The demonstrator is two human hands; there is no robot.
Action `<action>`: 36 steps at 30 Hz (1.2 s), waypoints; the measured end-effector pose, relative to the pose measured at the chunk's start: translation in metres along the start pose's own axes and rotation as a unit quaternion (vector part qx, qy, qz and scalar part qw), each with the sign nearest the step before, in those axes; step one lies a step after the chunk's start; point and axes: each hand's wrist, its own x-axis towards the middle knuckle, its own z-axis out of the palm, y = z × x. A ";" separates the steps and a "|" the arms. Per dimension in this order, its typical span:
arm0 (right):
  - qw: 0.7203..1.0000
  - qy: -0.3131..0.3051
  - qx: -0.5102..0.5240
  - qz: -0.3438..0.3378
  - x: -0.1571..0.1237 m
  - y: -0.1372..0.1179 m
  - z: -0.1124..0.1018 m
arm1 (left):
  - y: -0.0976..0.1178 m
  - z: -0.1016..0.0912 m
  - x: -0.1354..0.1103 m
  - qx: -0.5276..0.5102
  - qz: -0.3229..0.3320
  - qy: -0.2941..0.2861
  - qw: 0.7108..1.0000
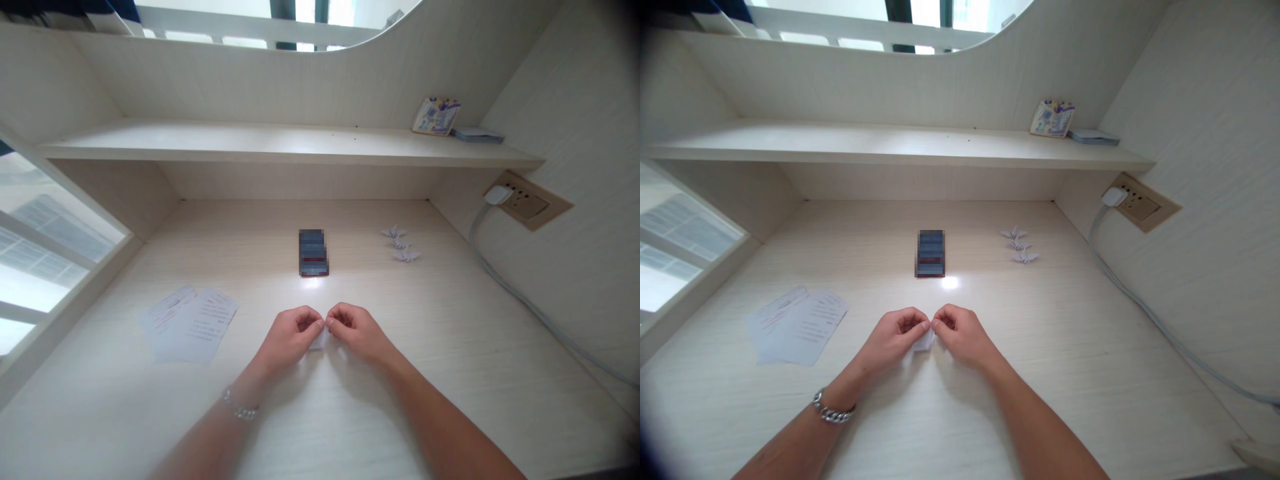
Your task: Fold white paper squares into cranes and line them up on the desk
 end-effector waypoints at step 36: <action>0.998 0.023 0.053 -0.006 0.001 -0.007 -0.010 | 0.001 0.000 0.001 -0.066 -0.015 0.031 0.997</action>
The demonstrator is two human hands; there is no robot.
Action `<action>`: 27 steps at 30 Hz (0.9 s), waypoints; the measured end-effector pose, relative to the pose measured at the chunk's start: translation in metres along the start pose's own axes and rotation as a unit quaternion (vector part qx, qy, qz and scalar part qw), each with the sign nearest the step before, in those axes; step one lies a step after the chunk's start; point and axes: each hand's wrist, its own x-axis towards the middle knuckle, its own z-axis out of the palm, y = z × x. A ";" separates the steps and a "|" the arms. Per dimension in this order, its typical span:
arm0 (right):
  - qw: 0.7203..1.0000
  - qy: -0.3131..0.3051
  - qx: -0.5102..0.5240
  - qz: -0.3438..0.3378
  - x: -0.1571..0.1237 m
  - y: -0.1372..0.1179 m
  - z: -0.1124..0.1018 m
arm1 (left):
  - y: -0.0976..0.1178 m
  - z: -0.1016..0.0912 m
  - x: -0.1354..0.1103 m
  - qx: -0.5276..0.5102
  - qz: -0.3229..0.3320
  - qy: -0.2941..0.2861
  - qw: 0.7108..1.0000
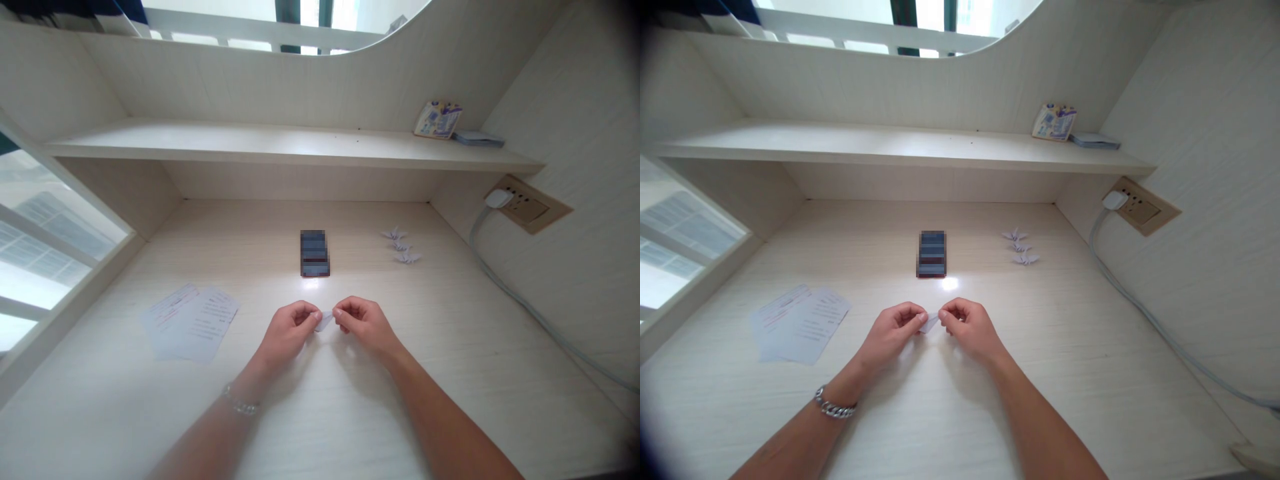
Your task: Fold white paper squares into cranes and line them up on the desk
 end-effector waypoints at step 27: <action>0.994 -0.041 -0.094 -0.022 -0.006 -0.003 0.007 | 0.005 0.003 -0.005 0.100 0.041 -0.022 0.994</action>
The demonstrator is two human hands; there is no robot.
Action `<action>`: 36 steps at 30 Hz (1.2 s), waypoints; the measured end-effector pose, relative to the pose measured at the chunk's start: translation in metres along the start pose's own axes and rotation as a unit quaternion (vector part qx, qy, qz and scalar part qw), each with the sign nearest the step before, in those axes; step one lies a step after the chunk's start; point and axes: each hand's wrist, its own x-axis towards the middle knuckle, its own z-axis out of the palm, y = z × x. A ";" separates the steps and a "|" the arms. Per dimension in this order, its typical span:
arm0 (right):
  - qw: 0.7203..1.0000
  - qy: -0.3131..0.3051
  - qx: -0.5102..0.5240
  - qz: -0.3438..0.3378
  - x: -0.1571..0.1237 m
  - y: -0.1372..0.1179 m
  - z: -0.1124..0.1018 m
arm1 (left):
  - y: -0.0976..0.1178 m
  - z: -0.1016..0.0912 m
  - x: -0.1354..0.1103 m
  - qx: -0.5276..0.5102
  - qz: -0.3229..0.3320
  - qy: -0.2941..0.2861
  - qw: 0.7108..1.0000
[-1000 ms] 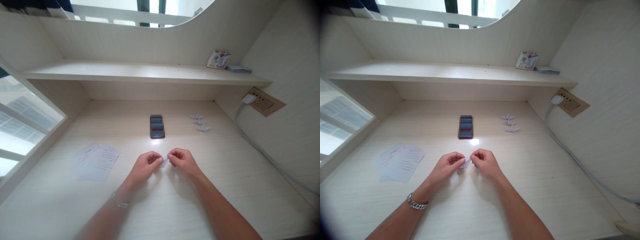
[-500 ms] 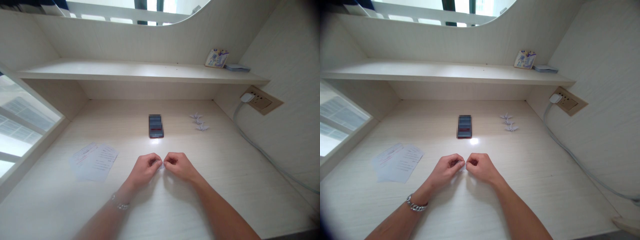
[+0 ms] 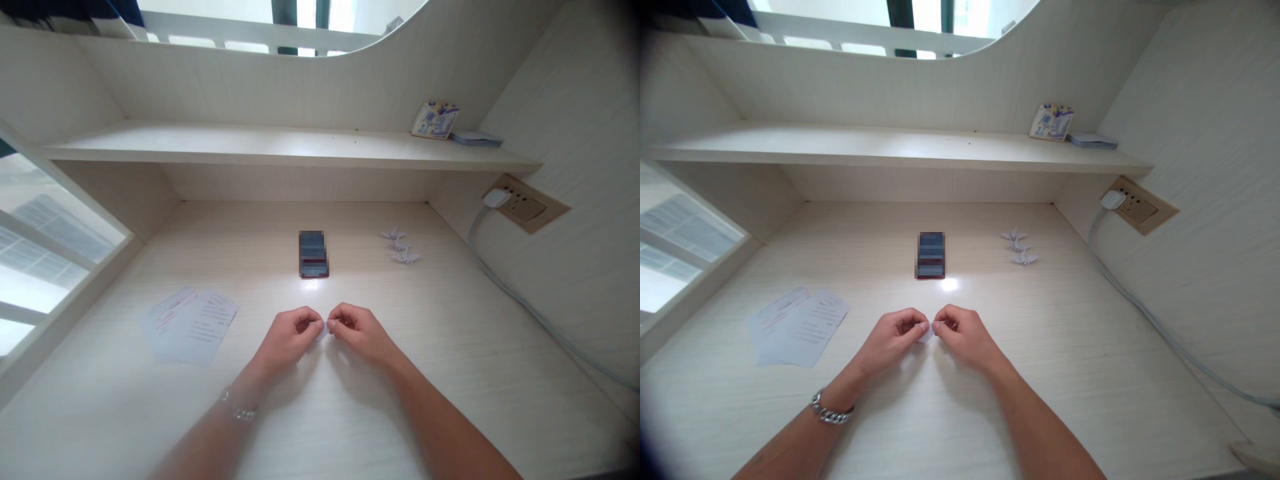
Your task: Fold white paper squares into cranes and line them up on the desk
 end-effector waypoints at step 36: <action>0.986 0.028 0.159 0.045 0.008 0.006 -0.008 | -0.008 -0.003 0.005 -0.170 -0.055 0.026 0.984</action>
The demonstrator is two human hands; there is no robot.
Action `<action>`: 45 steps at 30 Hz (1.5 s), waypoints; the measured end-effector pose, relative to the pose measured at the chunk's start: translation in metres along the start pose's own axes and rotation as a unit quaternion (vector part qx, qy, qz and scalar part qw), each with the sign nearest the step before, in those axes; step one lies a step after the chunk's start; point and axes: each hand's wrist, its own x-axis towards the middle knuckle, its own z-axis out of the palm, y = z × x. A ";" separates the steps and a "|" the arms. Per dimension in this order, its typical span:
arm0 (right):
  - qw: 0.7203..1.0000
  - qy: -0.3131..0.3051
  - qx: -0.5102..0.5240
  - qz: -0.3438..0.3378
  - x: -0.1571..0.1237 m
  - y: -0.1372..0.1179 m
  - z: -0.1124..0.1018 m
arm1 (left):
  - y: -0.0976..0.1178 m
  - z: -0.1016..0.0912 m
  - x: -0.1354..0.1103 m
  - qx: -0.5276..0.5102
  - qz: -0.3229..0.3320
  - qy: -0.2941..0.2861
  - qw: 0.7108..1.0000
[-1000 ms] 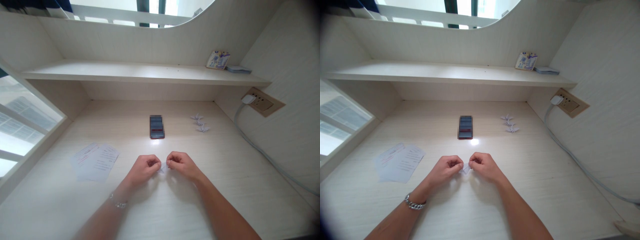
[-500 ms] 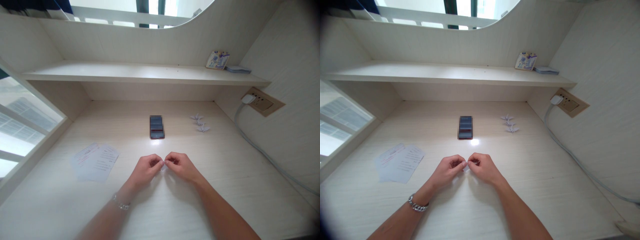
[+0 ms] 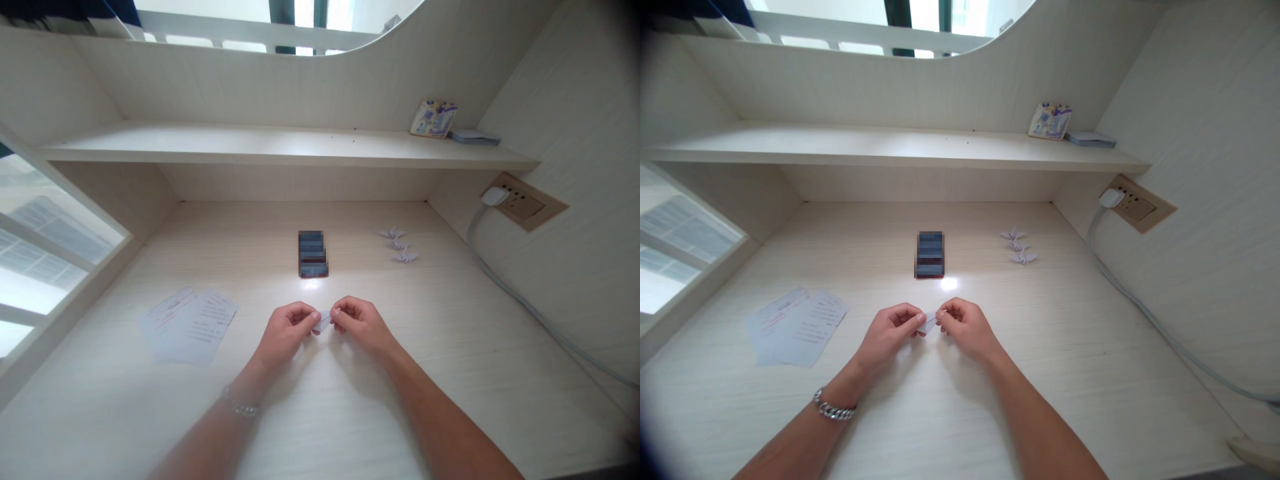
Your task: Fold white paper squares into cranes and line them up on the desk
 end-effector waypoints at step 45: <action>0.994 0.101 0.034 -0.017 0.005 0.018 0.018 | -0.011 0.013 0.004 -0.144 -0.038 0.062 0.987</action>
